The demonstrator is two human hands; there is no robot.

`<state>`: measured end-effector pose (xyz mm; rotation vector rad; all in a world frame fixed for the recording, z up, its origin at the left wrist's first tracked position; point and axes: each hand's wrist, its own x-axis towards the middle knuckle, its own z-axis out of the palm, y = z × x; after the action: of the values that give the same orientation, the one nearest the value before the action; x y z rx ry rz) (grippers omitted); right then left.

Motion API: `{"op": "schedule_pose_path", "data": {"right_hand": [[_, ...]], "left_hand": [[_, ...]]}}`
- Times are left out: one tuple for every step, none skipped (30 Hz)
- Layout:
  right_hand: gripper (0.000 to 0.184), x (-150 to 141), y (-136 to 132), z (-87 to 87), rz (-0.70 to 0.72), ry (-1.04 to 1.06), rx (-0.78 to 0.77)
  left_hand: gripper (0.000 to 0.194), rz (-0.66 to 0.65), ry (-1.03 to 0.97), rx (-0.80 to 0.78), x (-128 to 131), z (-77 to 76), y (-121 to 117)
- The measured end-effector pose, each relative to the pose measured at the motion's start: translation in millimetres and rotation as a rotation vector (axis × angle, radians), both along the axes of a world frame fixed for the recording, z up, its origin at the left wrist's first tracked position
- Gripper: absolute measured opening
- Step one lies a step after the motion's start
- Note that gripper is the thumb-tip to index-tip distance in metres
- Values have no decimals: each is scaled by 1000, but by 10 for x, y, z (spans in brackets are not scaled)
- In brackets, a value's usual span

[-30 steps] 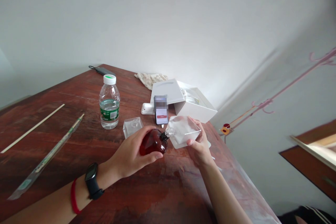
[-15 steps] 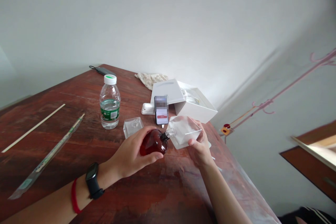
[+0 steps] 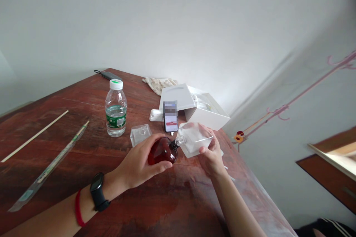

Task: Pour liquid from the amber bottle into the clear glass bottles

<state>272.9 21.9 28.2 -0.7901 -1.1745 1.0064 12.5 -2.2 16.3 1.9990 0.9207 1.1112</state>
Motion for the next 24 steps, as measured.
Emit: {"op": "schedule_pose_path", "data": {"right_hand": [[75,0,1,-2,-1,3,2],[75,1,2,-4,-2,3,2],[74,2,3,-5,-2,0,1],[74,4,4,-7,-3,-5,-1],[74,6,5,-9,-5,-12,-2],[75,8,7,-11,-8,-18,-2],[76,10,8,-13,-11,-23,-1],[76,12,9,-15,-13,-24,1],[77,14,10,-17,-13,-24,2],[77,15,11,-18,-11,-22,3],[77,16,11,-19,-9,-18,2],[76,16,11,-19,-7,-14,2],[76,17,10,-19,-3,-10,2],[75,17,10,-19,0,-7,2],[75,17,9,-18,1,-6,2],[75,18,9,-19,1,-5,3],[75,18,9,-20,-1,-4,3],[75,19,9,-22,-5,-2,3],[75,21,10,-24,-8,0,3],[75,22,10,-27,-11,-1,3],[76,24,10,-29,-14,-5,4],[76,26,10,-30,-18,-12,6],[76,28,9,-30,-24,-23,10],[76,31,8,-29,-31,-35,15]], "left_hand": [[65,-2,-5,2,1,2,0],[64,-4,-9,3,2,3,1],[64,-4,-13,4,4,4,1],[65,-4,-15,3,5,5,2],[65,-4,-14,2,5,4,4],[65,-3,-12,0,6,2,6],[65,-3,-10,-1,5,0,9],[66,-2,-7,-2,5,-3,11],[66,-1,-4,-1,5,-7,13],[66,-2,-1,1,4,-10,15],[66,-2,-1,4,4,-13,17],[65,-1,-1,7,3,-15,18],[65,-1,-1,9,3,-16,18],[65,0,-3,10,3,-16,18],[65,0,-4,10,3,-15,16],[65,0,-4,9,2,-14,15],[65,0,-3,7,2,-11,14],[65,0,-2,5,1,-9,13],[65,0,-1,3,0,-8,12],[65,-1,0,1,-1,-7,12],[65,-1,1,-2,-1,-7,12],[65,-2,1,-2,-1,-8,12],[65,-2,-1,0,-1,-9,13],[65,-3,-3,3,-1,-10,14]]}}
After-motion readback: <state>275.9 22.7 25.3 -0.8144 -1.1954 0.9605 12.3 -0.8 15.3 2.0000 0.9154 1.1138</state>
